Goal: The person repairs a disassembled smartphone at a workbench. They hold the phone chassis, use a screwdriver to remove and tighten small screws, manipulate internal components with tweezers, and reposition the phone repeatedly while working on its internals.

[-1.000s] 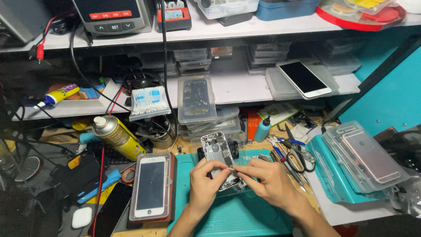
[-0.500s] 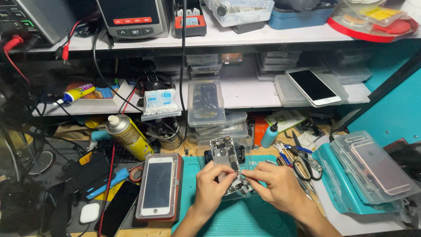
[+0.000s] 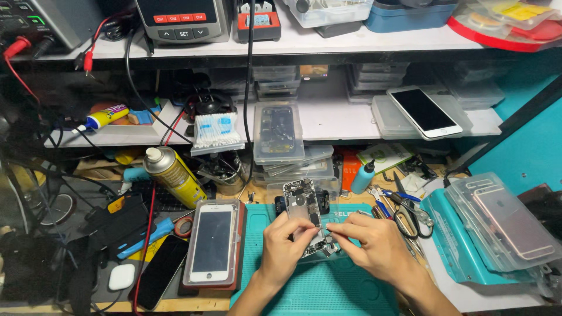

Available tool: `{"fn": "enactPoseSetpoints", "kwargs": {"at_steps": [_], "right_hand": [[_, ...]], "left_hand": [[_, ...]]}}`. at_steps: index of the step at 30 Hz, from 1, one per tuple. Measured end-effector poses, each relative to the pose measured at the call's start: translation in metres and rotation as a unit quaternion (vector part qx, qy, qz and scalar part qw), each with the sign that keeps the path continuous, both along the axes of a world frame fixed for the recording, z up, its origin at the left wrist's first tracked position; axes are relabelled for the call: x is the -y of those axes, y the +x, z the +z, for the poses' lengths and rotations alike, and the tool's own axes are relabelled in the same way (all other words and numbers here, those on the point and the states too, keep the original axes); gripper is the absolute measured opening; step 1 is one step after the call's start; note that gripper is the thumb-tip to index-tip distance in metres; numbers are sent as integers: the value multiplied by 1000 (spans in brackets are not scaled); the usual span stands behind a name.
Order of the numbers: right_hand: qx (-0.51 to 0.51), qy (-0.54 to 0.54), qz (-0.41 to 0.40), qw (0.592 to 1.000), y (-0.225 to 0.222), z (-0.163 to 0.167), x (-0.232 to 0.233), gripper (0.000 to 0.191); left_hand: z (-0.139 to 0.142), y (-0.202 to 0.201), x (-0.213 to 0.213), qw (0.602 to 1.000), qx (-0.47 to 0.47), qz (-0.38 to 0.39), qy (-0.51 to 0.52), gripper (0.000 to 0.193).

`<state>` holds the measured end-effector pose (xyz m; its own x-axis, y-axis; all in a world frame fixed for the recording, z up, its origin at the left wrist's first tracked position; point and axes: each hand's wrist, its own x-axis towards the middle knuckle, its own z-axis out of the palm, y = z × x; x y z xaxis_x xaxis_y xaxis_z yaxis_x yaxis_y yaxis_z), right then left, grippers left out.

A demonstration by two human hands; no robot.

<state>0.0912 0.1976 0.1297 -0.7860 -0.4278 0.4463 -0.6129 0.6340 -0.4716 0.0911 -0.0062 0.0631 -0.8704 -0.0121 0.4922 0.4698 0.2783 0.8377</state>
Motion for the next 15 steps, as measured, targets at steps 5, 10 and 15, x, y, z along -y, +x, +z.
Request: {"fn": "enactPoseSetpoints", "kwargs": {"at_steps": [5, 10, 15], "right_hand": [[-4, 4, 5, 1000, -1, -2, 0, 19], [7, 7, -3, 1000, -1, -4, 0, 19], [8, 13, -7, 1000, -1, -7, -1, 19]], "left_hand": [[0, 1, 0, 1000, 2, -5, 5, 10], [0, 1, -1, 999, 31, -6, 5, 10], [-2, 2, -1, 1000, 1, -7, -4, 10]]}}
